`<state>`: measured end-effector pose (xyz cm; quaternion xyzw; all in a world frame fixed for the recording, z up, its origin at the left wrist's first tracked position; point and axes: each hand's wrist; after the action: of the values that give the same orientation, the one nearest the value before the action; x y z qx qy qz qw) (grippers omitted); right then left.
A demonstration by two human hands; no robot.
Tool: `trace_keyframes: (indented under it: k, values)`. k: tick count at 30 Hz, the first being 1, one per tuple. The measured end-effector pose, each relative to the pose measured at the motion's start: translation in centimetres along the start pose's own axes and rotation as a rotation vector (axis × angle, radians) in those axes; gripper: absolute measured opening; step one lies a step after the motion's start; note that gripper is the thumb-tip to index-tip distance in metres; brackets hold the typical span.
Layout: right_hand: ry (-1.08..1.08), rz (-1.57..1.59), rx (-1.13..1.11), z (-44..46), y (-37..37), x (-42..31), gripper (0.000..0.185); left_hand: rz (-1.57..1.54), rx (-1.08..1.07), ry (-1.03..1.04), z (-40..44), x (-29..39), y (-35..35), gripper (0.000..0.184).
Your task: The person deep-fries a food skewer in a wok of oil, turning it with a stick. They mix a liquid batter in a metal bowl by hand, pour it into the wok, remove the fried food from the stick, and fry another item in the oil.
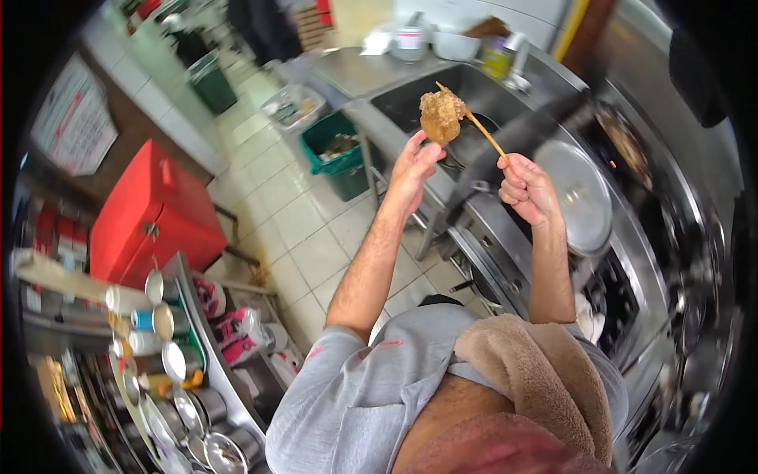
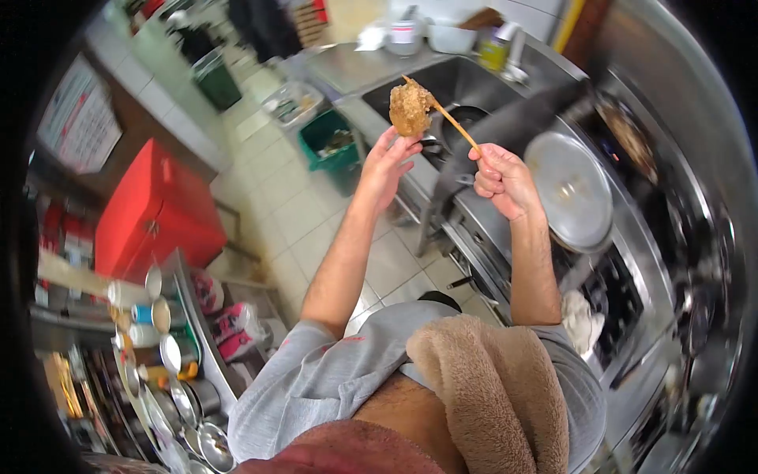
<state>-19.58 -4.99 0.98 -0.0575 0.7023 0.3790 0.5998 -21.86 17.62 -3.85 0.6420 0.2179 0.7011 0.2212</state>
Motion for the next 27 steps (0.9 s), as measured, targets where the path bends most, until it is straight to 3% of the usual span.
trace_keyframes:
  k: [2, 5, 9, 21, 26, 27]
  values:
    - [0.05, -0.001, -0.031, 4.5, 1.7, 2.4, 0.021, -0.035, 0.126, 0.125, 1.1, 1.8, -3.1, 0.06]
    - [0.112, -0.031, -0.08, 10.2, 3.7, 5.5, 0.02, -0.081, 0.292, 0.259, 2.4, 4.4, -7.1, 0.059]
    - [0.129, -0.112, -0.054, 17.4, 6.1, 8.2, 0.02, -0.026, 0.399, 0.308, 5.5, 6.6, -12.5, 0.044]
    - [0.185, -0.264, 0.109, 40.4, 8.2, 13.3, 0.021, 0.11, 0.644, 0.058, 22.8, 10.0, -30.3, 0.021]
    - [0.226, -0.397, 0.195, 46.8, 8.5, 15.5, 0.024, 0.067, 0.596, 0.047, 27.7, 10.3, -35.9, 0.019]
    - [0.234, -0.398, 0.211, 48.0, 8.6, 15.9, 0.024, 0.071, 0.576, 0.05, 28.8, 10.3, -37.3, 0.025]
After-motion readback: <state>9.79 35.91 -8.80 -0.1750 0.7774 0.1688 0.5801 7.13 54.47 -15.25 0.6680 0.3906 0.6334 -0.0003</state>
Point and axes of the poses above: each hand's wrist, its own z-axis towards the middle knuckle, its own y-axis out of the palm, x = y × z, and after that the axes turned 6 degrees about -z, right-handed
